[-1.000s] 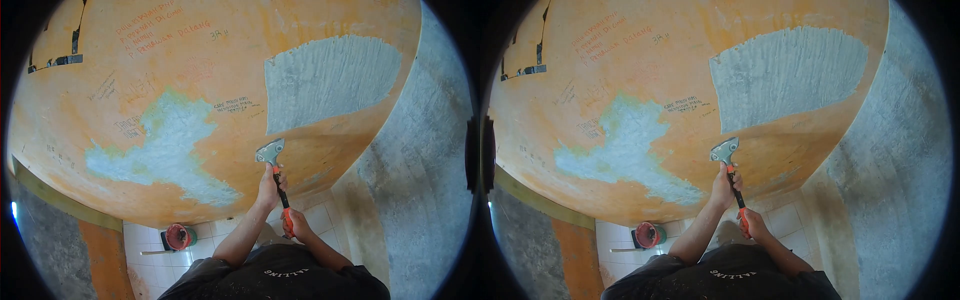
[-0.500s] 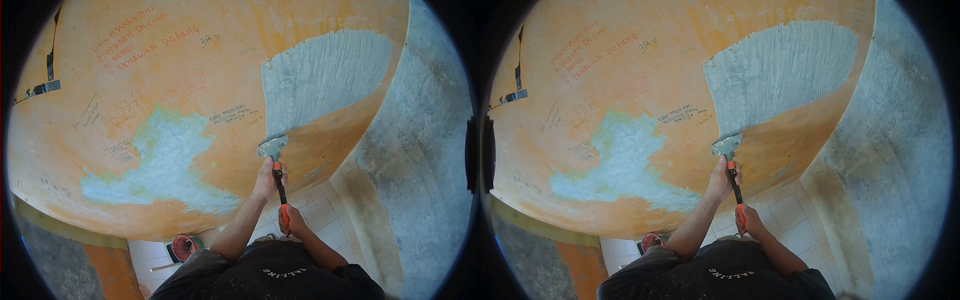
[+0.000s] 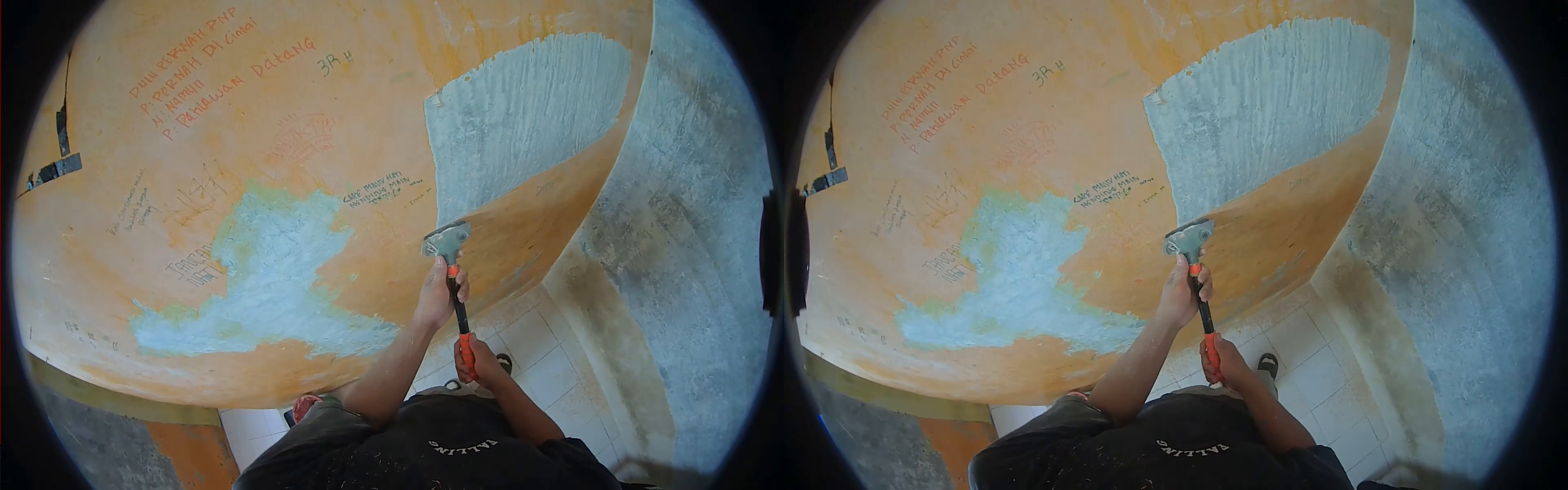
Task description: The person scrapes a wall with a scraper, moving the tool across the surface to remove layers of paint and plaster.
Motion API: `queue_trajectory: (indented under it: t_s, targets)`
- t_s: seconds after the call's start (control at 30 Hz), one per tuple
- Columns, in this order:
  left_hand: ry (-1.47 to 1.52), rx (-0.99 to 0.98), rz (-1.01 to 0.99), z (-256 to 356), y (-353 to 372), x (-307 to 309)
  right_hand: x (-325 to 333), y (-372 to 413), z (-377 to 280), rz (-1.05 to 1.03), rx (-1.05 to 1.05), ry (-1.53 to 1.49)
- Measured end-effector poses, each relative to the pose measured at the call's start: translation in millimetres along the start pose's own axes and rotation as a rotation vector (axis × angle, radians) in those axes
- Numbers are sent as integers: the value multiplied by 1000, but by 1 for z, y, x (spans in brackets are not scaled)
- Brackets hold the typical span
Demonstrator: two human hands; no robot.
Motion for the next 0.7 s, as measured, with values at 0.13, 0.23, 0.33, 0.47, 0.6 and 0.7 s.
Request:
queue_trajectory:
  t_s: [0.13,0.23,0.33,0.47,0.6,0.7]
  targets:
    - [-19,8,57,-5,-1,7,-6,4,-9,55,-40,99]
    - [22,1,60,-5,0,0,1,7,-12,172,47,220]
    - [27,13,93,-9,-2,-1,8,9,-19,248,126,285]
    - [13,14,92,-9,-3,-11,10,11,-26,227,163,397]
    - [31,-36,160,-15,-7,-13,13,15,-38,208,165,453]
    - [29,-50,191,-16,-7,-11,15,14,-36,204,162,432]
Point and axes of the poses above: each hand's wrist, its own y-axis away from the middle knuckle, its own x-axis out of the back of the hand, z = x × y, the point moved 5 cm from there along -y, towards the middle knuckle
